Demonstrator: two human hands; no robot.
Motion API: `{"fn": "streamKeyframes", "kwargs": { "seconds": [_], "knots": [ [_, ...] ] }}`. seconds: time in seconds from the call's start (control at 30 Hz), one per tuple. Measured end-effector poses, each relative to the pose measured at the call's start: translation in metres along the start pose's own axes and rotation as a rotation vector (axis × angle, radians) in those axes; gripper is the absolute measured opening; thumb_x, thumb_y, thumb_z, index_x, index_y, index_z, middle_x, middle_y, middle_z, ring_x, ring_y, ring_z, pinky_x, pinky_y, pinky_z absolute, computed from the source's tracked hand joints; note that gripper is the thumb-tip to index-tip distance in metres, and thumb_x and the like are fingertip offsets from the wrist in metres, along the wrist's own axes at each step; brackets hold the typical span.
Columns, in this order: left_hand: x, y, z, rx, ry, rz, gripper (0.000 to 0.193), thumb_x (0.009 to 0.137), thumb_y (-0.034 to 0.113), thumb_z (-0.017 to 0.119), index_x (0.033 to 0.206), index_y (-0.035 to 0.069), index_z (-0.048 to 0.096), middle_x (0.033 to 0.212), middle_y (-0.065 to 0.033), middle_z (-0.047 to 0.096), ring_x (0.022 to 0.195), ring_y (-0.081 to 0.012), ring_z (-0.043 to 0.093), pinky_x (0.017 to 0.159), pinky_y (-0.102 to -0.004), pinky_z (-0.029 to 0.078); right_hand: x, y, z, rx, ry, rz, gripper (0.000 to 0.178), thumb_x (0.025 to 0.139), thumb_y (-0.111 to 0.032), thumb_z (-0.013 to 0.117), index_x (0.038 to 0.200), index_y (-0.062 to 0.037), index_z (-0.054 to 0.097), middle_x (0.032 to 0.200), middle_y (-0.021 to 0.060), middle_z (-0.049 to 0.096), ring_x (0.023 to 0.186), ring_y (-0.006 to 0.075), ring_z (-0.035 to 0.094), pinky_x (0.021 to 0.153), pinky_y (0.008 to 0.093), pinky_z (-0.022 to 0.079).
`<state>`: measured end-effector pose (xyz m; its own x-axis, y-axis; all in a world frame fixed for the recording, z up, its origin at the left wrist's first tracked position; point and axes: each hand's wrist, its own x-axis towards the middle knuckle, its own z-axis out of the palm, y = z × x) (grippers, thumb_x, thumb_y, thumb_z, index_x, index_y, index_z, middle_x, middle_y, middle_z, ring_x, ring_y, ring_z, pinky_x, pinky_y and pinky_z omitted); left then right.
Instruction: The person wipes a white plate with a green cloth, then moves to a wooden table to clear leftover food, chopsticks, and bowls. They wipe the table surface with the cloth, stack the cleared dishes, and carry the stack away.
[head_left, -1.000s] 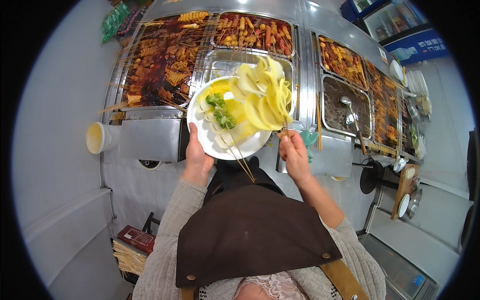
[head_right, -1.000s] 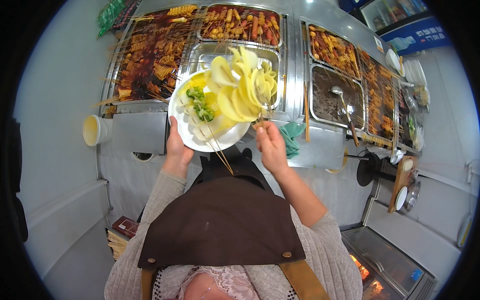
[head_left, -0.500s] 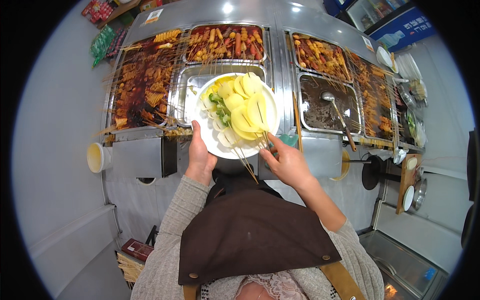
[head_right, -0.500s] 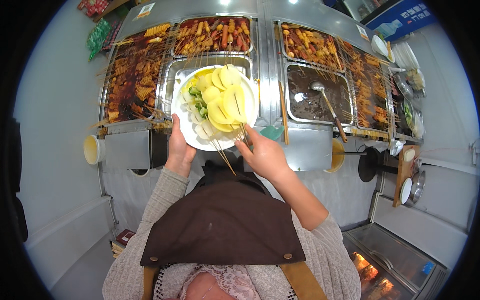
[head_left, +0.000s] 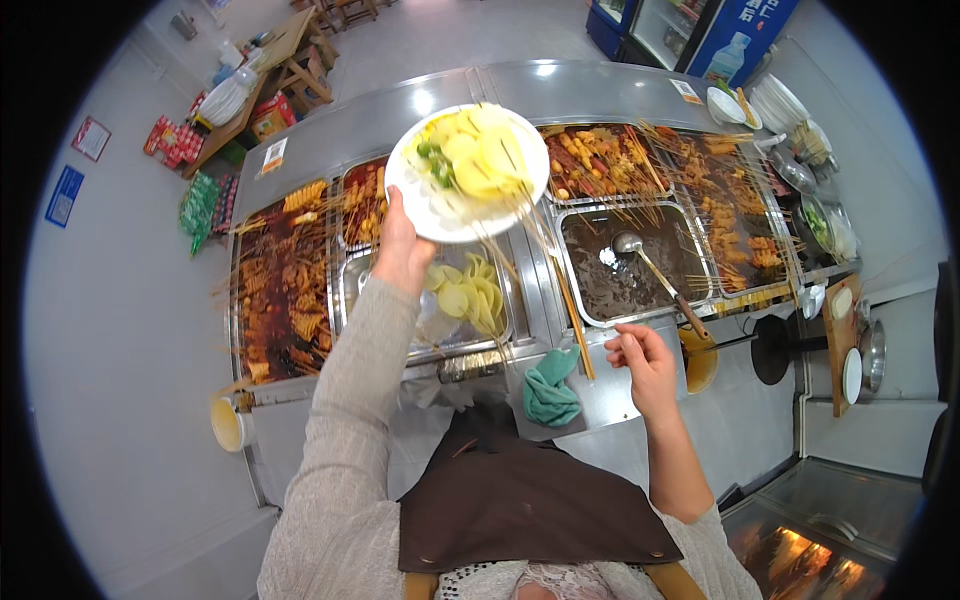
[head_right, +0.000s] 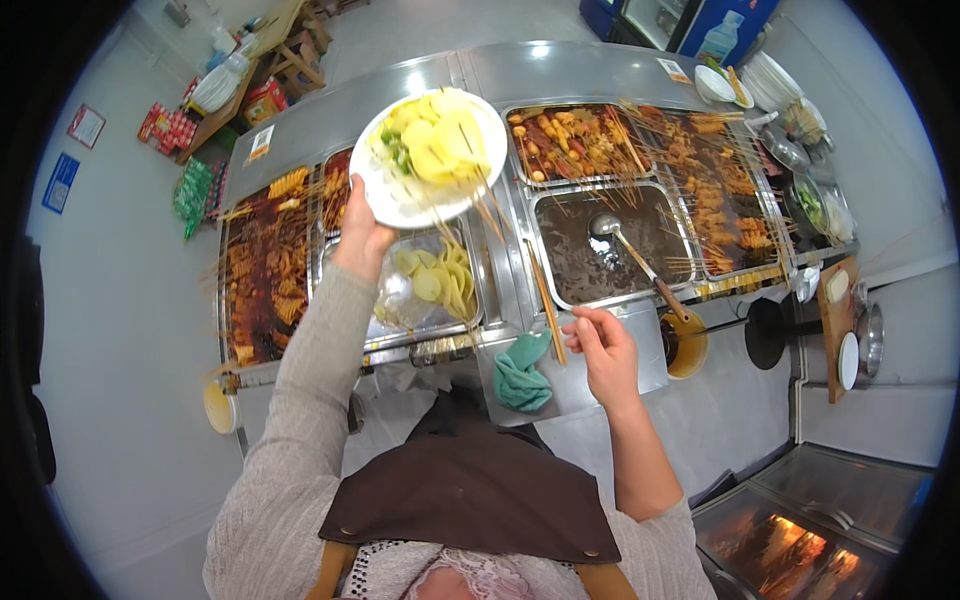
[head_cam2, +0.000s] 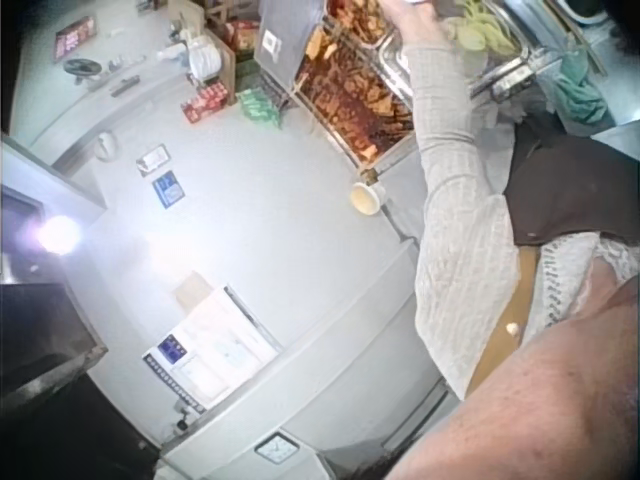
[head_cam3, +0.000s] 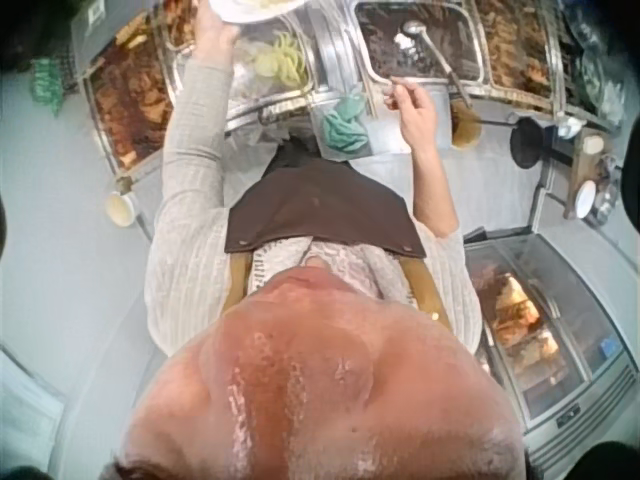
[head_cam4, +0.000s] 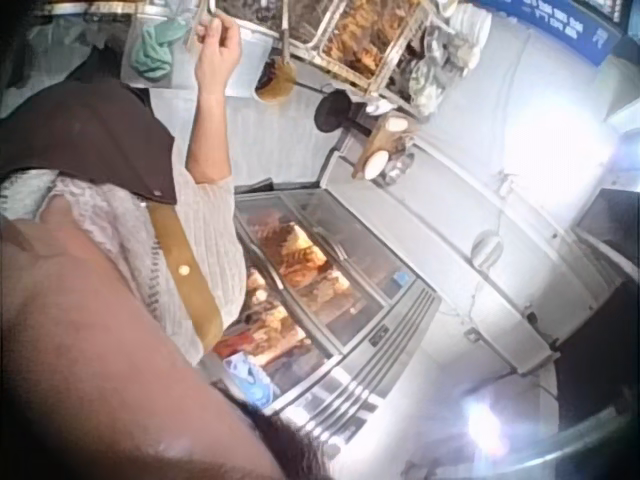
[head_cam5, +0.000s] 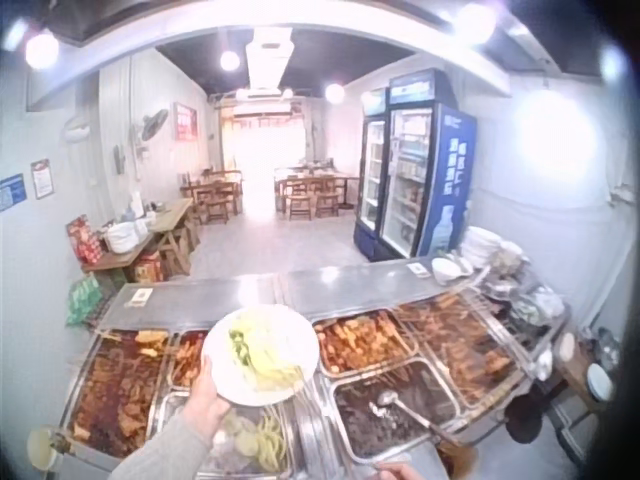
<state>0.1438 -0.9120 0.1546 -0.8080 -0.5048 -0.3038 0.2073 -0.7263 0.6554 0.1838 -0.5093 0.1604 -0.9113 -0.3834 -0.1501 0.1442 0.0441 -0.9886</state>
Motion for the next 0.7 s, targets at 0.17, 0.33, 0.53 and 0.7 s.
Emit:
{"fn": "streamKeyframes", "kwargs": {
  "seconds": [0.17, 0.33, 0.53, 0.7],
  "knots": [
    [0.156, 0.01, 0.02, 0.035, 0.008, 0.041, 0.06, 0.108, 0.047, 0.034, 0.148, 0.002, 0.037, 0.148, -0.0148, 0.05, 0.132, -0.033, 0.053, 0.108, -0.0485, 0.048, -0.011, 0.025, 0.001, 0.004, 0.143, 0.134, 0.025, 0.104, -0.017, 0.056, 0.119, 0.0015, 0.063, 0.095, 0.0088, 0.071, 0.078, 0.0116, 0.063, 0.074, 0.0265, 0.052],
    [0.286, -0.014, 0.008, 0.03, 0.151, -0.016, 0.054, 0.107, 0.045, 0.041, 0.142, 0.002, 0.043, 0.139, -0.0133, 0.056, 0.121, -0.0298, 0.061, 0.097, -0.0451, 0.057, -0.033, 0.045, 0.022, -0.043, 0.284, 0.363, 0.025, 0.104, -0.017, 0.056, 0.118, 0.0028, 0.063, 0.094, 0.0095, 0.071, 0.079, 0.0126, 0.064, 0.074, 0.0264, 0.052],
    [0.39, -0.051, -0.012, 0.056, 0.163, -0.032, 0.054, 0.107, 0.046, 0.042, 0.141, 0.005, 0.044, 0.136, -0.0119, 0.059, 0.115, -0.0281, 0.065, 0.091, -0.043, 0.059, -0.041, 0.053, 0.046, -0.045, 0.392, 0.531, 0.025, 0.104, -0.017, 0.057, 0.117, 0.0021, 0.064, 0.094, 0.01, 0.071, 0.08, 0.0128, 0.065, 0.074, 0.0269, 0.053],
    [0.431, -0.069, -0.01, 0.138, 0.193, -0.055, 0.054, 0.107, 0.045, 0.042, 0.14, 0.003, 0.044, 0.134, -0.0122, 0.059, 0.112, -0.0261, 0.066, 0.089, -0.0399, 0.06, -0.031, 0.048, 0.06, -0.048, 0.444, 0.57, 0.024, 0.103, -0.017, 0.059, 0.118, 0.0023, 0.064, 0.095, 0.01, 0.071, 0.082, 0.0129, 0.065, 0.076, 0.0272, 0.053]
  ]
}}
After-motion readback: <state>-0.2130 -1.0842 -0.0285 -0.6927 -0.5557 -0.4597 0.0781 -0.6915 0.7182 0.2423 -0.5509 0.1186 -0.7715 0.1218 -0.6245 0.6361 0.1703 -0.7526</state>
